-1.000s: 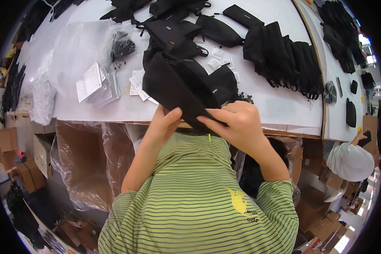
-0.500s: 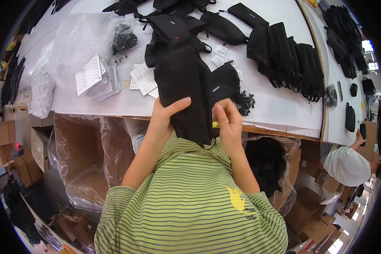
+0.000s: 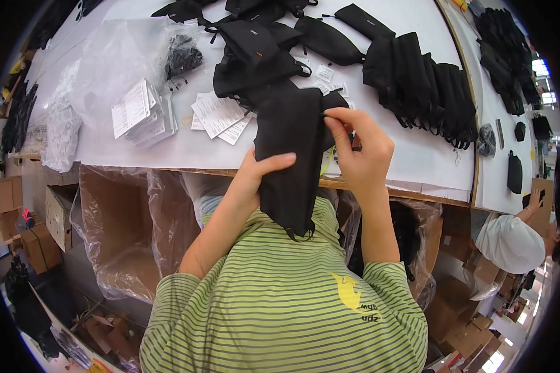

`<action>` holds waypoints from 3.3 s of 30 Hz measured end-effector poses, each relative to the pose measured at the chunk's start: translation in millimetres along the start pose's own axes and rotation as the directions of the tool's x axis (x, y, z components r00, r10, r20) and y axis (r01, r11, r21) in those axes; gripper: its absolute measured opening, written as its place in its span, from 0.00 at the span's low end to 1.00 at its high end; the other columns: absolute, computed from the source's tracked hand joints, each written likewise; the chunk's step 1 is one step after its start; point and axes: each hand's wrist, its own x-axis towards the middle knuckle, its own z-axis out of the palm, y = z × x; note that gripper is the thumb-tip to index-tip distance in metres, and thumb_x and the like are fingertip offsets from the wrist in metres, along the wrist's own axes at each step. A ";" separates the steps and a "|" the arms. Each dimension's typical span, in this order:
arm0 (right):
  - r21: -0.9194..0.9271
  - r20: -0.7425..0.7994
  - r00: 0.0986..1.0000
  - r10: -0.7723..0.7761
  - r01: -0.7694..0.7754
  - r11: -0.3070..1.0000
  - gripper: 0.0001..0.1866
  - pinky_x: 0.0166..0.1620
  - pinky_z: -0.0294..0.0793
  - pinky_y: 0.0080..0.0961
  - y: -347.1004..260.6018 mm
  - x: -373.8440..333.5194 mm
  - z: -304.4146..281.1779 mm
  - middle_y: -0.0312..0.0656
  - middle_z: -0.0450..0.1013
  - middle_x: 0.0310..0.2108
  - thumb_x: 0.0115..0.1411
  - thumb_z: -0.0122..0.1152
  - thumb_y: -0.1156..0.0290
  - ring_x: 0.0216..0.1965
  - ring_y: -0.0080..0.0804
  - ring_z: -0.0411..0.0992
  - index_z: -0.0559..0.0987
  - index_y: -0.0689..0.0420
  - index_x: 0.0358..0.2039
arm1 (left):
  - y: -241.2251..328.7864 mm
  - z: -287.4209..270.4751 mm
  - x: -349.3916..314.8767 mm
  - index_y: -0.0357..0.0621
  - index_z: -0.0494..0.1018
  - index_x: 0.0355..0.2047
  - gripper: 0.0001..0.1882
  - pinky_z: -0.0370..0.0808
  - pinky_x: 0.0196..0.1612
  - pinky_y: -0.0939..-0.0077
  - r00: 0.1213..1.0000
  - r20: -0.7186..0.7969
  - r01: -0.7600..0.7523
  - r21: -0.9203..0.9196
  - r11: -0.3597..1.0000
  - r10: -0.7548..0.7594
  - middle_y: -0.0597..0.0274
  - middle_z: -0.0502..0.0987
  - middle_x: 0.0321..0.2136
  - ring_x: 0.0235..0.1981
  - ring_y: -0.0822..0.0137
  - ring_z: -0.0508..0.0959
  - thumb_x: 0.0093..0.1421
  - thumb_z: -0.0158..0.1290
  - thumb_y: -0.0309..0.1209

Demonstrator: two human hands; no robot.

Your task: Attaching labels and small black components to black fabric pouches at a workbench.

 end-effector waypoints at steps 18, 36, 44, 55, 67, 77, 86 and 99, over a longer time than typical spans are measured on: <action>0.111 0.406 0.893 -0.194 0.163 0.980 0.14 0.40 0.66 0.30 -24.6 -18.0 -18.0 0.37 0.71 0.34 0.48 0.67 0.71 0.37 0.35 0.69 0.79 0.52 0.37 | 22.6 -31.2 23.3 0.34 0.73 0.43 0.14 0.80 0.41 0.66 0.987 -0.160 -0.080 -0.382 0.921 0.020 0.51 0.80 0.37 0.36 0.59 0.81 0.62 0.50 0.31; 0.501 0.472 0.828 0.303 -0.535 0.680 0.24 0.52 0.65 0.24 16.1 -32.9 -12.2 0.41 0.72 0.42 0.47 0.63 0.70 0.45 0.30 0.70 0.77 0.57 0.48 | 37.4 -26.5 11.0 0.38 0.69 0.46 0.18 0.67 0.51 0.80 0.733 0.117 -0.628 0.494 0.601 0.670 0.62 0.71 0.46 0.48 0.72 0.70 0.55 0.58 0.19; 0.515 0.429 0.815 0.390 -0.575 0.635 0.18 0.51 0.66 0.21 47.3 -15.6 -38.0 0.38 0.75 0.39 0.53 0.60 0.69 0.41 0.25 0.70 0.79 0.60 0.45 | 33.5 -11.0 14.7 0.37 0.71 0.43 0.10 0.74 0.28 0.82 0.791 -0.095 -0.517 0.426 0.742 0.605 0.58 0.73 0.45 0.32 0.74 0.76 0.64 0.49 0.29; -0.288 -0.362 0.810 0.460 -0.567 0.772 0.30 0.44 0.72 0.28 216.8 64.1 -116.0 0.47 0.74 0.43 0.55 0.59 0.45 0.41 0.34 0.74 0.76 0.52 0.51 | 2.9 -37.0 46.0 0.40 0.72 0.41 0.13 0.70 0.43 0.74 0.906 0.196 -0.357 0.830 0.429 0.375 0.61 0.75 0.39 0.40 0.67 0.74 0.60 0.55 0.33; 0.225 -0.560 0.620 0.549 -0.525 0.821 0.23 0.29 0.68 0.17 225.6 50.0 -87.8 0.33 0.71 0.22 0.56 0.64 0.51 0.21 0.15 0.62 0.81 0.63 0.34 | -15.5 -37.6 65.6 0.38 0.73 0.33 0.08 0.69 0.35 0.75 0.887 0.191 -0.300 0.930 0.212 0.421 0.61 0.73 0.31 0.30 0.65 0.73 0.53 0.58 0.25; -0.240 -0.699 0.694 0.172 -0.454 0.858 0.17 0.39 0.69 0.27 221.2 64.6 -96.7 0.37 0.70 0.28 0.56 0.63 0.57 0.30 0.29 0.67 0.78 0.58 0.37 | 11.6 -45.2 32.8 0.37 0.73 0.35 0.06 0.68 0.36 0.82 0.765 0.117 -0.467 0.777 0.421 0.633 0.66 0.75 0.28 0.30 0.77 0.72 0.58 0.57 0.25; -0.137 0.208 0.941 0.268 -0.244 0.960 0.06 0.33 0.70 0.29 125.0 8.2 15.3 0.38 0.69 0.26 0.52 0.64 0.66 0.28 0.33 0.69 0.80 0.52 0.30 | 79.1 -59.0 25.7 0.38 0.72 0.38 0.06 0.68 0.40 0.87 0.592 -0.087 -0.602 0.613 0.511 0.801 0.66 0.76 0.33 0.34 0.78 0.74 0.61 0.54 0.25; -0.249 0.296 0.936 0.189 -0.115 0.962 0.37 0.48 0.69 0.36 90.1 15.0 86.8 0.46 0.66 0.42 0.42 0.73 0.50 0.47 0.44 0.66 0.71 0.56 0.49 | 78.2 -95.1 5.7 0.38 0.72 0.37 0.06 0.68 0.41 0.87 0.500 -0.233 -0.615 0.582 0.532 0.834 0.65 0.76 0.33 0.35 0.78 0.73 0.61 0.55 0.26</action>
